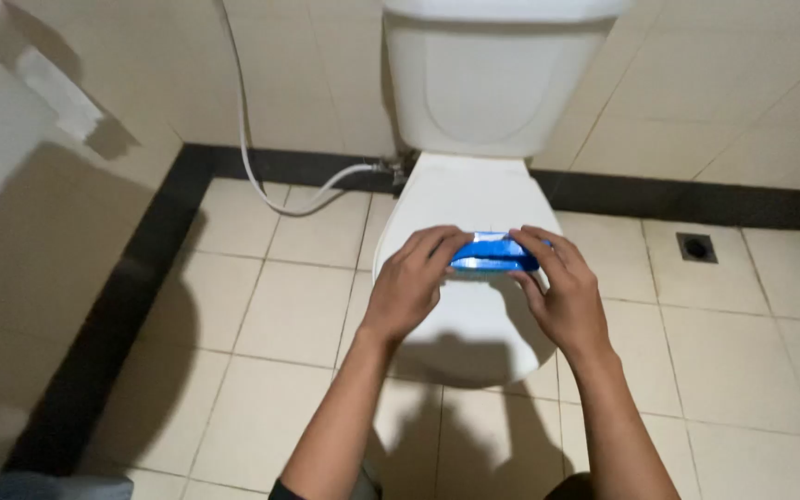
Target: The person scrubs the inside of a white bathroom sink with a blue brush, then moves to scrub the grout lines on the tiled wall above the sink. The person also briefly handles a pink spray bottle.
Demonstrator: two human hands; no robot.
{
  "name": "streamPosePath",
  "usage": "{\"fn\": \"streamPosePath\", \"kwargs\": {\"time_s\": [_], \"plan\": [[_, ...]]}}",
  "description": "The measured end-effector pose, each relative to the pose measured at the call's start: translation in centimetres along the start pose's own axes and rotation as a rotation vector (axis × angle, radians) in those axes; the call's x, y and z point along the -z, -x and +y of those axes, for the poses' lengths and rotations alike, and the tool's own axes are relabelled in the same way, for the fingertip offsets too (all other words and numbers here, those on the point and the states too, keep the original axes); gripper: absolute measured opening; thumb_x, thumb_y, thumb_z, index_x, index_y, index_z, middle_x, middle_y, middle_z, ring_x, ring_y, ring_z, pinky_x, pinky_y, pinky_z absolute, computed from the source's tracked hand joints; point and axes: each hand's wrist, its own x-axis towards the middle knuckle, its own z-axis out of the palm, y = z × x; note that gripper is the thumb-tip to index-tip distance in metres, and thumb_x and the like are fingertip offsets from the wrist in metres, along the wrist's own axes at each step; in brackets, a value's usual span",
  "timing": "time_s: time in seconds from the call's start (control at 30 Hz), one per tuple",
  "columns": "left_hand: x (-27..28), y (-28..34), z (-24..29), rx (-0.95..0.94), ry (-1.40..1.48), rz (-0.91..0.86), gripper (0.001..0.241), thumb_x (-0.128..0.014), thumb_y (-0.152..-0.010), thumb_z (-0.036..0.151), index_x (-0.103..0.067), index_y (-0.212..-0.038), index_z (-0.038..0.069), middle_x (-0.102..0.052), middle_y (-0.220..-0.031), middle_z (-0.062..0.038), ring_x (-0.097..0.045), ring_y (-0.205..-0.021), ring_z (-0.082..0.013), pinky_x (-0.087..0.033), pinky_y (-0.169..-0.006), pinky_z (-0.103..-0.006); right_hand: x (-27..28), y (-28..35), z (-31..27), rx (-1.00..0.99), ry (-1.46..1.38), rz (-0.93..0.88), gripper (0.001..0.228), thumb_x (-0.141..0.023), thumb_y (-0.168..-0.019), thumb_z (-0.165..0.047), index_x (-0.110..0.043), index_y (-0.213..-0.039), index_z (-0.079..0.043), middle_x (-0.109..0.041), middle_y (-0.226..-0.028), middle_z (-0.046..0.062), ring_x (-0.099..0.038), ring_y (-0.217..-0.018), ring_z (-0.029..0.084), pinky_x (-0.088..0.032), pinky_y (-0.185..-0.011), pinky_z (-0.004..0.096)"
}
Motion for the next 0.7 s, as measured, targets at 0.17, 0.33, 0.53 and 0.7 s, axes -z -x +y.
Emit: {"fn": "streamPosePath", "kwargs": {"time_s": [0.17, 0.33, 0.53, 0.7], "plan": [[4.0, -3.9, 3.2, -0.01, 0.04, 0.018, 0.055, -0.062, -0.08, -0.015, -0.065, -0.129, 0.01, -0.065, -0.13, -0.008, -0.064, -0.124, -0.0306, -0.058, -0.099, -0.0405, 4.8, -4.2, -3.2, 0.006, 0.026, -0.001, 0.052, -0.081, -0.083, -0.009, -0.066, -0.133, -0.015, -0.066, -0.134, 0.012, -0.065, -0.121, 0.034, -0.057, -0.097, 0.043], [9.4, -7.9, 7.6, -0.048, 0.025, 0.084, 0.049, -0.068, -0.082, -0.009, -0.065, -0.128, 0.008, -0.067, -0.126, -0.01, -0.065, -0.122, -0.0315, -0.057, -0.102, -0.0427, 10.8, -8.5, -8.3, -0.04, 0.002, -0.014, 0.051, -0.081, -0.081, -0.008, -0.067, -0.13, -0.014, -0.066, -0.133, 0.012, -0.065, -0.12, 0.034, -0.057, -0.095, 0.042], [15.5, -10.9, 11.9, -0.126, -0.018, 0.087, 0.048, -0.071, -0.085, -0.004, -0.065, -0.132, 0.007, -0.066, -0.134, -0.012, -0.064, -0.127, -0.0325, -0.055, -0.105, -0.044, 17.8, -12.5, -14.8, -0.068, 0.041, -0.034, 0.046, -0.078, -0.081, -0.005, -0.068, -0.126, -0.008, -0.065, -0.134, 0.013, -0.064, -0.121, 0.033, -0.057, -0.096, 0.041], [22.4, -14.6, 18.4, 0.014, -0.077, -0.069, 0.061, -0.062, -0.07, -0.016, -0.068, -0.125, 0.01, -0.069, -0.132, -0.011, -0.063, -0.129, -0.0329, -0.054, -0.107, -0.0451, 24.0, -15.5, -20.2, -0.158, -0.02, -0.063, 0.04, -0.079, -0.082, -0.013, -0.071, -0.121, -0.008, -0.067, -0.132, 0.011, -0.065, -0.12, 0.03, -0.056, -0.097, 0.04]]}}
